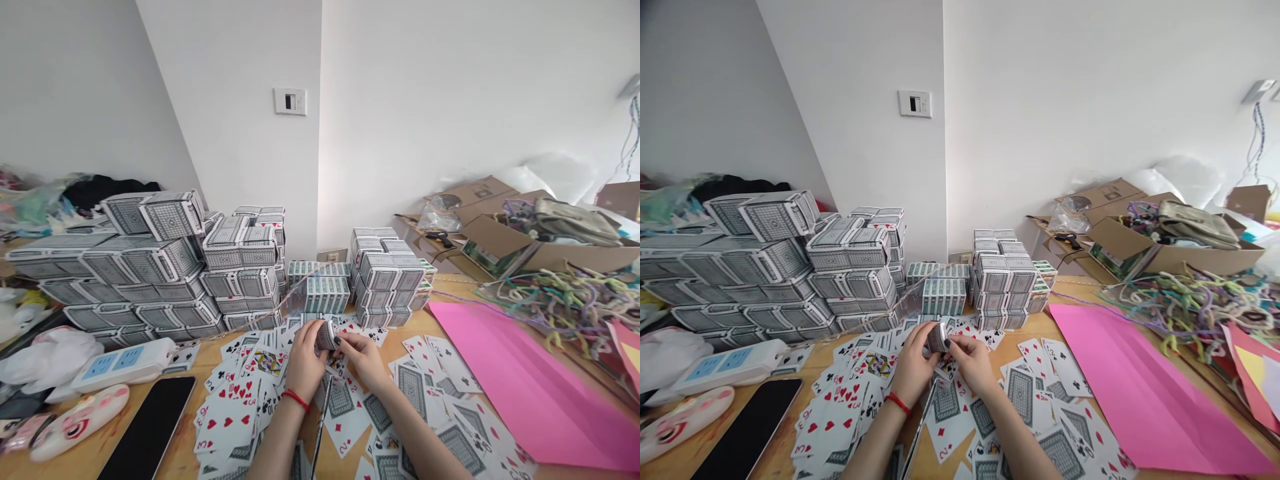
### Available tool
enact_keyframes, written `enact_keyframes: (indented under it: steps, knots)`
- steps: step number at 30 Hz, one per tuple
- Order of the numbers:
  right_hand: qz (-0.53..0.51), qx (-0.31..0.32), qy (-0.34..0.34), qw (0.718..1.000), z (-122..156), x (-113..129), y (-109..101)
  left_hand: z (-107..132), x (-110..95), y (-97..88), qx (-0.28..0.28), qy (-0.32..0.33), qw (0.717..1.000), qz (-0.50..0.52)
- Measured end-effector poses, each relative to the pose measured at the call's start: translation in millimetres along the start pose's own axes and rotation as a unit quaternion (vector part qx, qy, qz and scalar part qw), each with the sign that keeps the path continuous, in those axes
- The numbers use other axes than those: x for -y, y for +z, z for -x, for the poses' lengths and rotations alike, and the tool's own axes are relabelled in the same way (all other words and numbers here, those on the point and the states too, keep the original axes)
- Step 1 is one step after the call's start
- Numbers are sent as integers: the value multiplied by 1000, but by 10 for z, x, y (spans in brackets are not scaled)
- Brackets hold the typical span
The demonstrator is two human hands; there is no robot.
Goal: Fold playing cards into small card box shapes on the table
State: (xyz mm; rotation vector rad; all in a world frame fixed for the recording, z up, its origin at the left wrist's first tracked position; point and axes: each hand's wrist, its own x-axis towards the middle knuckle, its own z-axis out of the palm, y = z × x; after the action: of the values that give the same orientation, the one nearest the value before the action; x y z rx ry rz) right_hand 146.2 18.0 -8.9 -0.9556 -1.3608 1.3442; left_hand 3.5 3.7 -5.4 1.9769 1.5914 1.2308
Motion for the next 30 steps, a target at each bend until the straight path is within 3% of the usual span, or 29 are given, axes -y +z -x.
enact_keyframes:
  steps: [30]
  knots:
    - [-14, 42, 23, 999, -38, 61, -67, 2, 4, 2, -2, 28, 1000, 13]
